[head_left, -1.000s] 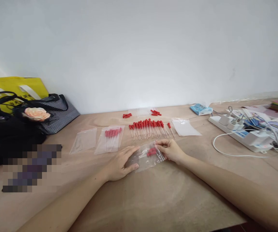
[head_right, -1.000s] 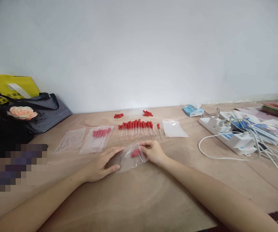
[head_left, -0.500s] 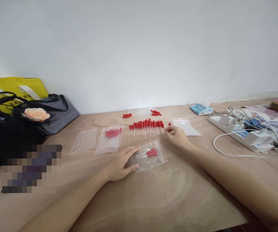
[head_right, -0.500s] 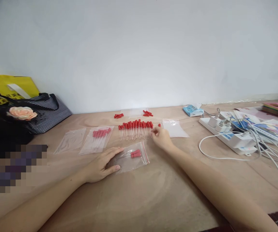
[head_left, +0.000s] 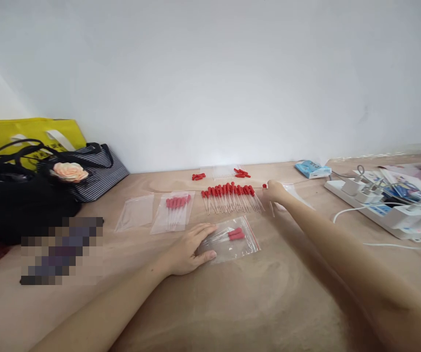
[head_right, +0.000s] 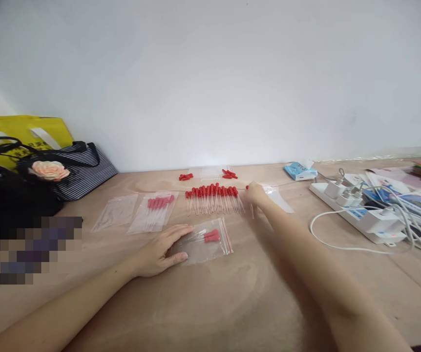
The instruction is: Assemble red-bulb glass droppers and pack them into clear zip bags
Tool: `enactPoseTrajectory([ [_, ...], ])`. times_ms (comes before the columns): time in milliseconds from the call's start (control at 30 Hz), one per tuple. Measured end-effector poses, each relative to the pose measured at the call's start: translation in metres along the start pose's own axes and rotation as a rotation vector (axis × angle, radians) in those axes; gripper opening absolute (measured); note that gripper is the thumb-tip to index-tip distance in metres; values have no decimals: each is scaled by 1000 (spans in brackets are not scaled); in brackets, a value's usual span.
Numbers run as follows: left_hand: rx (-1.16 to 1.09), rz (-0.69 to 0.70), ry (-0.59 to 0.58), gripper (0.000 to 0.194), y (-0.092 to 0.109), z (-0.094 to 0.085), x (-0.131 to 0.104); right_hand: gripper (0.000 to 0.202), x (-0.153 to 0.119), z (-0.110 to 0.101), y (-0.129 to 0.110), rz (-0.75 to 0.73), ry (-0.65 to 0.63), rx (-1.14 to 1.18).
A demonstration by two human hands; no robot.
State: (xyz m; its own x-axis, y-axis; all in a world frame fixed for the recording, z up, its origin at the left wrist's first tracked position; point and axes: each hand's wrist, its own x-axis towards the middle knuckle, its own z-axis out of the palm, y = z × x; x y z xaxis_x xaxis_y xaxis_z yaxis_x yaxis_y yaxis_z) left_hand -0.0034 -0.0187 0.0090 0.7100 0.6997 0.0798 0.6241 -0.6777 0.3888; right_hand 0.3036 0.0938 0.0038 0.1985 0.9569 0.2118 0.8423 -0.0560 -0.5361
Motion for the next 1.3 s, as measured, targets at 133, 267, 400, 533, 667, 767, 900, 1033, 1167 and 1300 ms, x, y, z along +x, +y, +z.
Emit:
enactPoseTrajectory([
  [133,-6,-14,-2,50,0,0,1,28,-28,-10,9,6,4,230],
  [267,-7,-18,-6,50,0,-1,2,35,-65,-5,7,61,58,866],
  [400,-18,-15,-2,50,1,-1,2,31,-86,8,-7,172,30,1131],
  [533,-25,-22,-2,50,3,-2,2,26,-97,16,-19,275,-27,1255],
  [667,-29,-23,6,50,3,-2,2,29,-109,19,-26,281,-154,1271],
  [767,-30,-16,12,50,3,-1,2,34,-115,18,-30,222,-232,1197],
  [900,-20,-7,11,50,2,0,2,36,-117,17,-31,121,-343,1110],
  [1033,-18,-3,6,50,1,0,2,36,-117,20,-34,73,-473,1016],
  [1167,-21,5,8,50,1,0,2,37,-116,25,-39,74,-513,1079],
  [1300,-31,6,15,49,1,-1,2,38,-113,26,-41,80,-541,1082],
])
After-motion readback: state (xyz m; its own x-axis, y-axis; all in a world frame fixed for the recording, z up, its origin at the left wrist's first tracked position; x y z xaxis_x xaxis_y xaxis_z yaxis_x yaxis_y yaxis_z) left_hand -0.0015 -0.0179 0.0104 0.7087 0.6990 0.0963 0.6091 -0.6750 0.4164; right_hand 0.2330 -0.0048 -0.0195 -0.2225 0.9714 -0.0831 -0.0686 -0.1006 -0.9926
